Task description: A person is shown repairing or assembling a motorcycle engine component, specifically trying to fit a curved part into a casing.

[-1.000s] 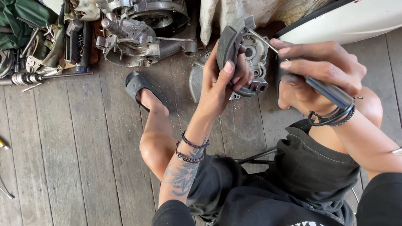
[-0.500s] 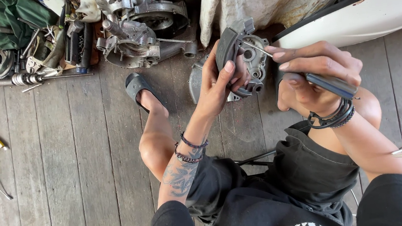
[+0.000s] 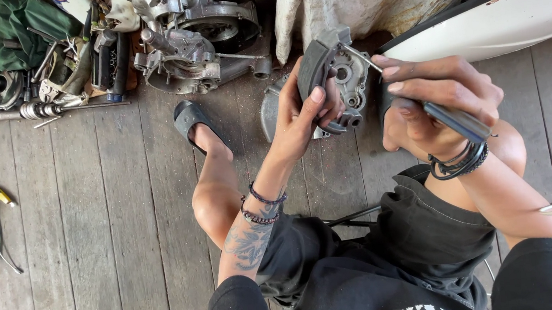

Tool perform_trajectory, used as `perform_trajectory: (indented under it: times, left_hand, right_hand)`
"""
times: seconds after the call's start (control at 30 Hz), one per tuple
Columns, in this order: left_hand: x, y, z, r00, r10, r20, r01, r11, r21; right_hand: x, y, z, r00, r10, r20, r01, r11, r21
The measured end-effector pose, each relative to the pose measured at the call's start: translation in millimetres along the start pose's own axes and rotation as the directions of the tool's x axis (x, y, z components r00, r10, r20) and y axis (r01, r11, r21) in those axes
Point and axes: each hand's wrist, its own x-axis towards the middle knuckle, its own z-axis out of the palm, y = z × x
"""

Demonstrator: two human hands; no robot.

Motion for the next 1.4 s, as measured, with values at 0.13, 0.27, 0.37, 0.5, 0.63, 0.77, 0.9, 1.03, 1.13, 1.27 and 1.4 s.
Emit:
perform_trajectory:
  times: [0.13, 0.27, 0.37, 0.5, 0.63, 0.77, 0.9, 1.03, 1.13, 1.27, 1.4]
  left_hand:
    - [-2, -2, -5, 0.999, 0.025, -0.034, -0.020, 0.991, 0.130]
    - [-2, 1, -4, 0.998, 0.068, -0.019, -0.055, 0.916, 0.397]
    - [1, 15, 7, 0.975, 0.224, 0.005, -0.088, 0.359, 0.929]
    - [2, 24, 10, 0.906, 0.395, 0.153, -0.121, -0.104, 0.987]
    - [-2, 17, 1, 0.871, 0.444, 0.209, -0.056, -0.334, 0.941]
    - [-1, 11, 0, 0.834, 0.490, 0.254, -0.040, -0.406, 0.913]
    - [-2, 12, 1, 0.841, 0.464, 0.278, -0.054, -0.440, 0.896]
    - [-4, 16, 2, 0.864, 0.423, 0.272, -0.063, -0.446, 0.893]
    - [-3, 13, 1, 0.854, 0.436, 0.283, -0.063, -0.453, 0.889]
    - [-2, 12, 0, 0.849, 0.437, 0.296, -0.069, -0.464, 0.883]
    - [-2, 8, -2, 0.842, 0.446, 0.303, -0.088, -0.440, 0.894]
  right_hand:
    - [-10, 19, -9, 0.997, 0.036, 0.069, -0.041, 0.997, 0.069]
    - [-10, 32, -28, 0.999, -0.035, -0.013, 0.036, 0.998, 0.059]
    - [-10, 33, -35, 0.985, 0.049, -0.164, -0.038, 0.997, 0.066]
    - [-14, 31, -39, 1.000, -0.027, -0.002, 0.027, 1.000, 0.011]
    - [-2, 9, -29, 0.992, -0.004, 0.122, 0.012, 0.998, -0.062]
    - [7, 2, -18, 0.994, -0.014, 0.105, 0.034, 0.982, -0.188]
    - [5, 4, -19, 0.988, 0.041, 0.151, -0.024, 0.993, -0.112]
    - [2, 10, -19, 0.986, 0.002, 0.164, 0.017, 0.993, -0.114]
    - [1, 9, -18, 0.993, -0.003, 0.115, 0.029, 0.973, -0.229]
    - [3, 10, -22, 0.981, 0.088, 0.171, -0.062, 0.987, -0.150]
    - [4, 16, -25, 0.973, 0.131, 0.188, -0.138, 0.990, 0.027]
